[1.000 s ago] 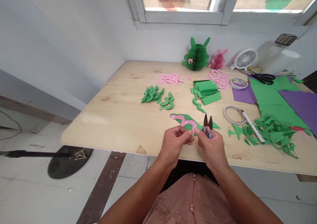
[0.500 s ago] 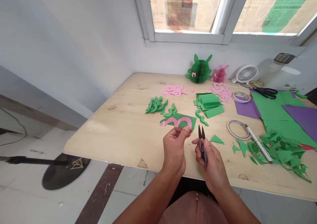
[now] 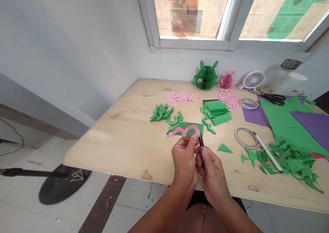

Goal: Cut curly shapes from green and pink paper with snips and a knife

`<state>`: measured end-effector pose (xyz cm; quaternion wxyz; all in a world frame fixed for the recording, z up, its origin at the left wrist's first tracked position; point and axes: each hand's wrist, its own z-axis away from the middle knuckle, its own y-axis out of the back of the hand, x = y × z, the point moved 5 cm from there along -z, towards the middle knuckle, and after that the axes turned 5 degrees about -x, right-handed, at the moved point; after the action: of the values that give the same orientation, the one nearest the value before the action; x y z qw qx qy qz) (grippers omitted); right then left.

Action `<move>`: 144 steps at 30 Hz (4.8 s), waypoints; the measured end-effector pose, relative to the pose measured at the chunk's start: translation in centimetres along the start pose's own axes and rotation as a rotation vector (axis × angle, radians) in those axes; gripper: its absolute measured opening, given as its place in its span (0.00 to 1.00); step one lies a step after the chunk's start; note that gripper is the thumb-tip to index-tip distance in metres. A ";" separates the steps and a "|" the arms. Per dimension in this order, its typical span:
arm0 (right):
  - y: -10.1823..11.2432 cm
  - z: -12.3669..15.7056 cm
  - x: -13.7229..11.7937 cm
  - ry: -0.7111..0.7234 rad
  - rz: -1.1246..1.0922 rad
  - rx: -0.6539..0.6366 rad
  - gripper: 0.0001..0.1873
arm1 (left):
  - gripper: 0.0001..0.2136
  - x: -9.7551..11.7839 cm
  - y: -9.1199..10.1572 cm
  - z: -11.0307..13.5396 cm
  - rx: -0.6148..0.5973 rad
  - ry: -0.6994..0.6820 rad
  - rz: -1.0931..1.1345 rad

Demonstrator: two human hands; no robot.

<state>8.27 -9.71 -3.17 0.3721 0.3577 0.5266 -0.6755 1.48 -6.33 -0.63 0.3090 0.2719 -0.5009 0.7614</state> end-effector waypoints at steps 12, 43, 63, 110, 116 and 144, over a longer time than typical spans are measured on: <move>-0.1 -0.3 0.8 0.008 -0.057 0.004 0.23 | 0.14 -0.4 0.1 0.2 0.016 -0.001 -0.025; -0.4 -0.9 0.2 0.022 -0.055 0.036 0.23 | 0.16 -0.9 -0.5 0.1 0.031 -0.010 0.024; -0.5 -0.6 -0.1 0.041 -0.032 0.049 0.21 | 0.17 -0.5 -0.6 0.3 0.037 -0.028 0.025; -0.3 -0.5 -0.1 0.056 -0.128 0.063 0.23 | 0.15 -0.6 -1.0 0.6 0.001 -0.004 0.034; -0.2 -0.6 0.0 0.059 -0.132 0.067 0.23 | 0.14 -0.6 -1.0 0.6 0.000 0.000 0.036; -0.1 -0.5 -0.1 0.083 -0.115 0.084 0.25 | 0.15 -0.6 -1.1 0.7 -0.014 0.013 0.023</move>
<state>8.28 -9.17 -3.16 0.2951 0.3698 0.5325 -0.7019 2.80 -6.75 -0.18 0.3052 0.2587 -0.5073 0.7632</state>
